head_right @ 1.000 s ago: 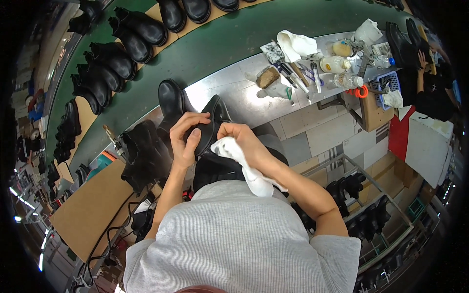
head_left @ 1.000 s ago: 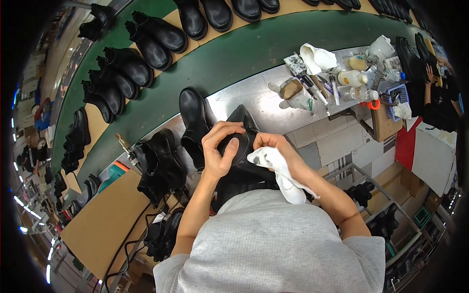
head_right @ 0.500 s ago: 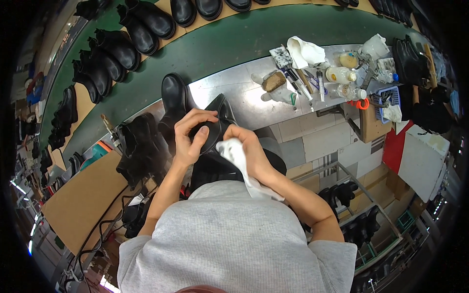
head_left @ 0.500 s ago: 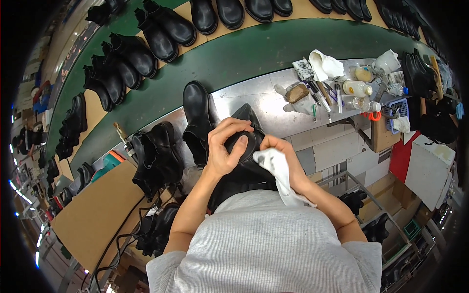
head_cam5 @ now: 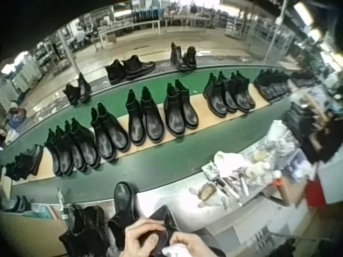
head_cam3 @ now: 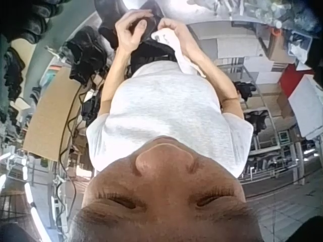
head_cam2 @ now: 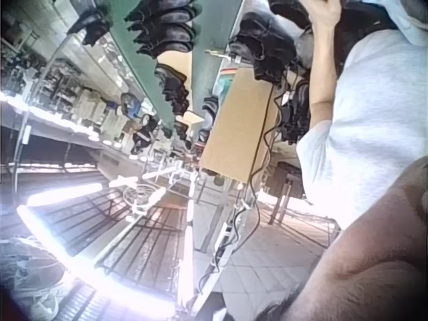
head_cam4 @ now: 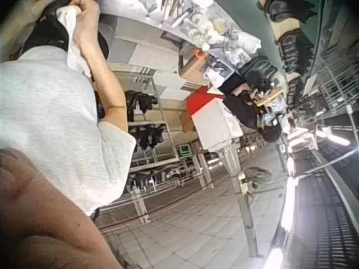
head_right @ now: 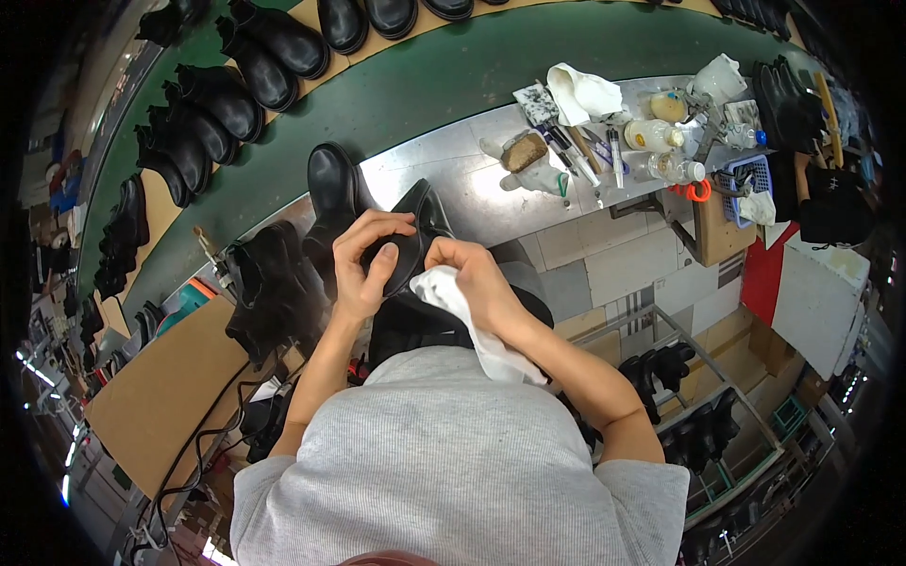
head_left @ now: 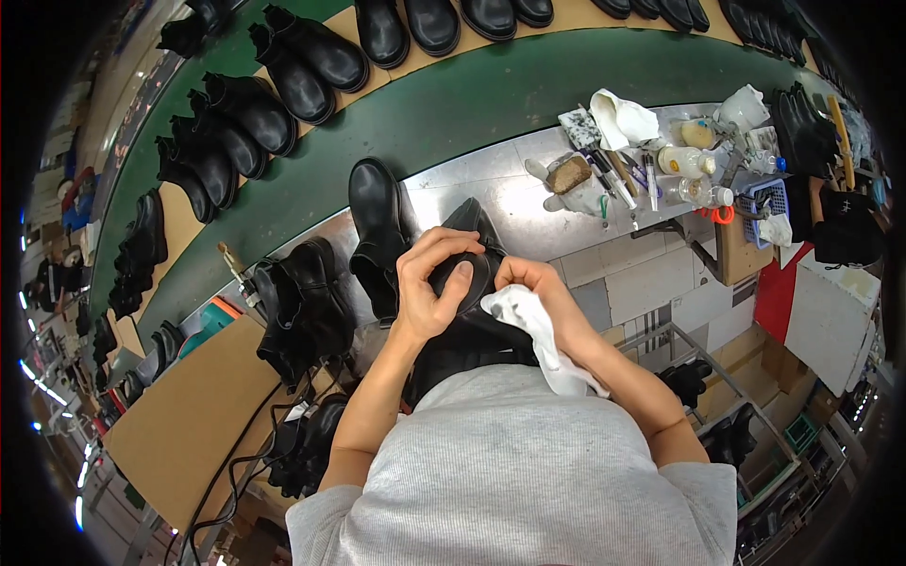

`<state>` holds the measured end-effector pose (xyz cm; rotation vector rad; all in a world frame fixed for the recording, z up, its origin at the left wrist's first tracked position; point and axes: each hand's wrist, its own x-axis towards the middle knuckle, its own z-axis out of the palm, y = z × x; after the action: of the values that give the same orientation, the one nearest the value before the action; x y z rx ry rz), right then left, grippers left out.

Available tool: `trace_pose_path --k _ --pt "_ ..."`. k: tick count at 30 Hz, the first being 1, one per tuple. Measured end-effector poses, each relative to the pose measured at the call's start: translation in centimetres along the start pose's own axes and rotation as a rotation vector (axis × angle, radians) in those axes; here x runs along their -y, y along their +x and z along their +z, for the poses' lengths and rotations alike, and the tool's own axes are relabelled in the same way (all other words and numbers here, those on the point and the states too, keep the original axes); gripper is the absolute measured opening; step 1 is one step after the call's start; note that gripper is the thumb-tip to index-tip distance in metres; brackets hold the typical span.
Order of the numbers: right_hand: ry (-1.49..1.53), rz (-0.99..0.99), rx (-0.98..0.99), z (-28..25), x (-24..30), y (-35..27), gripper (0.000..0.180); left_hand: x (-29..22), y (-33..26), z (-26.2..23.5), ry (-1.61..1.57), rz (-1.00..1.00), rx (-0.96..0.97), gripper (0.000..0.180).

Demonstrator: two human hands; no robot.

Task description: Inspecting, cleaning, and finishing leather boots on a factory production line.

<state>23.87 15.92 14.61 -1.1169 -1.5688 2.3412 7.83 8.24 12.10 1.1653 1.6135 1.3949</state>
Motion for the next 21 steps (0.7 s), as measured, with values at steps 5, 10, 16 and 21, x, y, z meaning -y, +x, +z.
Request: trace_pose_path --k 5,10,16,21 --pt "0.601 0.220 0.095 -1.5 -1.7 0.7 0.013 -0.3 0.0 0.0 0.000 0.004 0.007 0.024" --pt "0.433 0.178 0.086 -1.2 -0.7 0.2 0.007 -0.2 -0.2 0.0 -0.015 -0.014 0.004 0.024" --pt "0.306 0.133 0.064 -0.7 0.8 0.0 0.011 -0.3 -0.2 -0.1 -0.006 -0.024 0.010 0.025" --pt "0.805 0.263 0.115 -2.2 -4.1 1.9 0.018 -0.4 0.0 0.1 -0.004 -0.017 0.033 0.025"
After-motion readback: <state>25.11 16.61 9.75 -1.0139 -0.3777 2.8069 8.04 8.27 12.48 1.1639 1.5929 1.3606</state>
